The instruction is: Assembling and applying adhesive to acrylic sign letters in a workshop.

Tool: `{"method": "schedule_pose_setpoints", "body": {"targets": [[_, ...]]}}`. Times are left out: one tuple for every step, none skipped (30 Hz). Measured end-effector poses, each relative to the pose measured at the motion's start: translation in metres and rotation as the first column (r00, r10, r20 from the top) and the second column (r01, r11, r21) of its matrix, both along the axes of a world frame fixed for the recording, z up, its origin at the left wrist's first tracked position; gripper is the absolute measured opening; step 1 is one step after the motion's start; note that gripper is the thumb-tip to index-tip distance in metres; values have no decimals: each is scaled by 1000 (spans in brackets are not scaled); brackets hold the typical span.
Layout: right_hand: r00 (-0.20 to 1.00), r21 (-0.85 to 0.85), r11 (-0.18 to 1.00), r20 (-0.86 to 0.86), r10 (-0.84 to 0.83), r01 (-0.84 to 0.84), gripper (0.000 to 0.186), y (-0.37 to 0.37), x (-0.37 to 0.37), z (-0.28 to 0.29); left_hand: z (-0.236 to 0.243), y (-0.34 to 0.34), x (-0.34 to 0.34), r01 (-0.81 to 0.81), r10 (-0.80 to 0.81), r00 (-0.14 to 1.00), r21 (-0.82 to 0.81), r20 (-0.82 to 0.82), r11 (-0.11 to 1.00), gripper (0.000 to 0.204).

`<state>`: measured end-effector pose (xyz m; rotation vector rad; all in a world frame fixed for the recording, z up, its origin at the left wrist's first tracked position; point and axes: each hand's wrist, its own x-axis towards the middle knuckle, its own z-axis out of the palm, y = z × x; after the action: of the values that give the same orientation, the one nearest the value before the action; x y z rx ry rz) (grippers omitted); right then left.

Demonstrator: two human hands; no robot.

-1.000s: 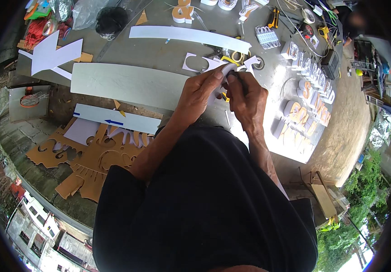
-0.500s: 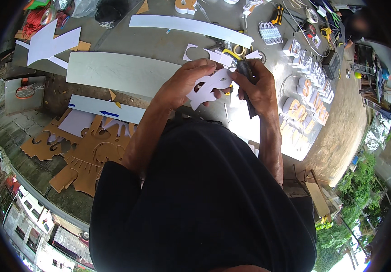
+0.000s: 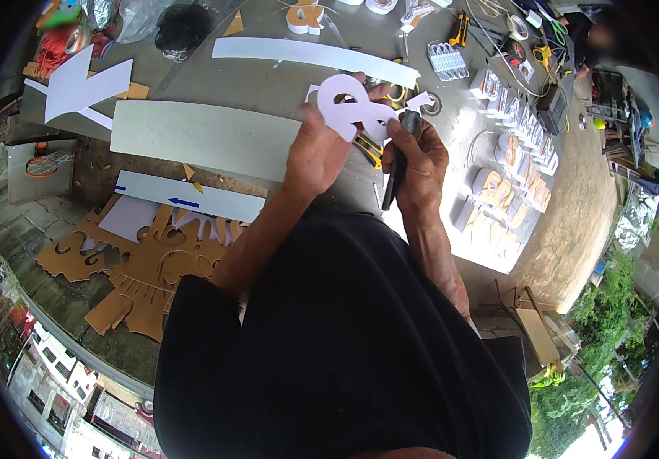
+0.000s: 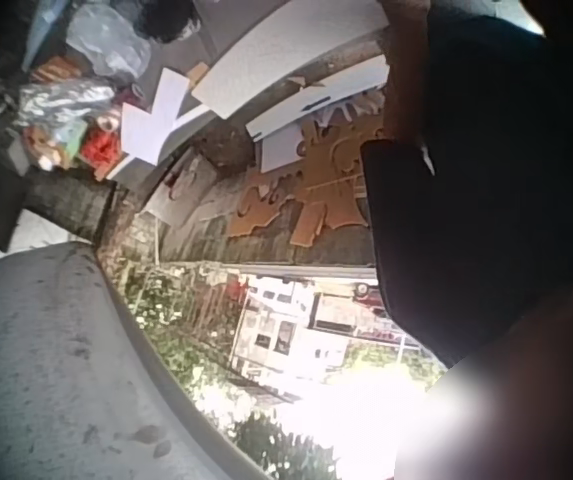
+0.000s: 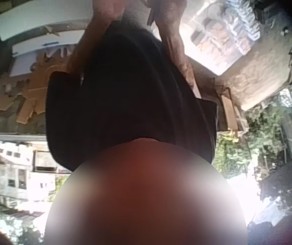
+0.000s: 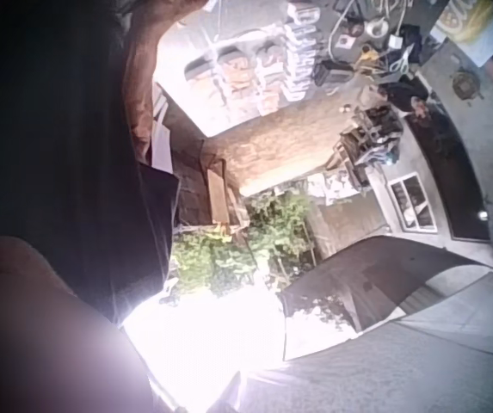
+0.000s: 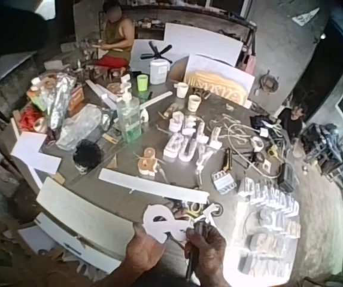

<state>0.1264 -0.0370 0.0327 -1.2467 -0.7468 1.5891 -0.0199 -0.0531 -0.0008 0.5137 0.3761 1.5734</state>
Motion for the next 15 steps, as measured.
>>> {"method": "schedule_pose_setpoints", "body": {"targets": [[1000, 10, 1000, 16, -13, 12, 25, -3, -6, 2, 3, 2, 8, -31, 33, 998, 32, -61, 999, 89], [1000, 9, 1000, -8, -16, 16, 25, -5, -10, 4, 8, 4, 15, -84, 82, 995, -36, -48, 996, 84], [999, 29, 999, -24, 25, -24, 25, -5, -13, 6, 9, 8, 13, -80, 79, 996, -35, -47, 996, 84], [995, 28, 996, 65, 81, -83, 24, -5, -12, 9, 9, 13, 9, -100, 91, 991, -84, -99, 991, 80], [979, 21, 990, 152, 137, -142, 23, -5, -10, 11, 10, 18, 6, -123, 102, 983, -131, -152, 984, 77], [978, 20, 989, 153, 140, -145, 23, -5, -9, 14, 12, 24, 7, -188, 165, 974, -148, -155, 971, 70], [978, 60, 983, 130, 163, -172, 23, -4, -7, 16, 10, 27, 3, -191, 168, 974, -150, -155, 970, 70], [976, 100, 975, 107, 188, -198, 24, -3, -5, 17, 7, 29, -4, -143, 118, 979, -152, -167, 978, 70], [943, 148, 943, 201, 266, -298, 25, -1, 3, 14, 9, 29, -8, -92, 64, 982, -154, -177, 984, 70], [920, 163, 927, 263, 290, -338, 25, -1, 8, 13, 13, 31, -9, -85, 50, 977, -166, -207, 983, 72], [894, 176, 908, 324, 311, -380, 24, -1, 10, 12, 17, 30, -9, -87, 52, 977, -169, -206, 982, 72], [893, 172, 908, 325, 313, -381, 24, -1, 10, 13, 20, 28, -8, -83, 51, 986, -203, -158, 976, 74], [871, 182, 887, 351, 344, -423, 22, -2, 9, 16, 23, 27, -8, -77, 52, 993, -236, -110, 969, 77], [848, 190, 865, 377, 373, -465, 21, -2, 8, 19, 24, 27, -9, -79, 54, 993, -239, -109, 968, 77], [846, 187, 863, 377, 377, -468, 21, -1, 6, 22, 25, 27, -10, -35, 13, 995, -223, -100, 974, 79]]}}
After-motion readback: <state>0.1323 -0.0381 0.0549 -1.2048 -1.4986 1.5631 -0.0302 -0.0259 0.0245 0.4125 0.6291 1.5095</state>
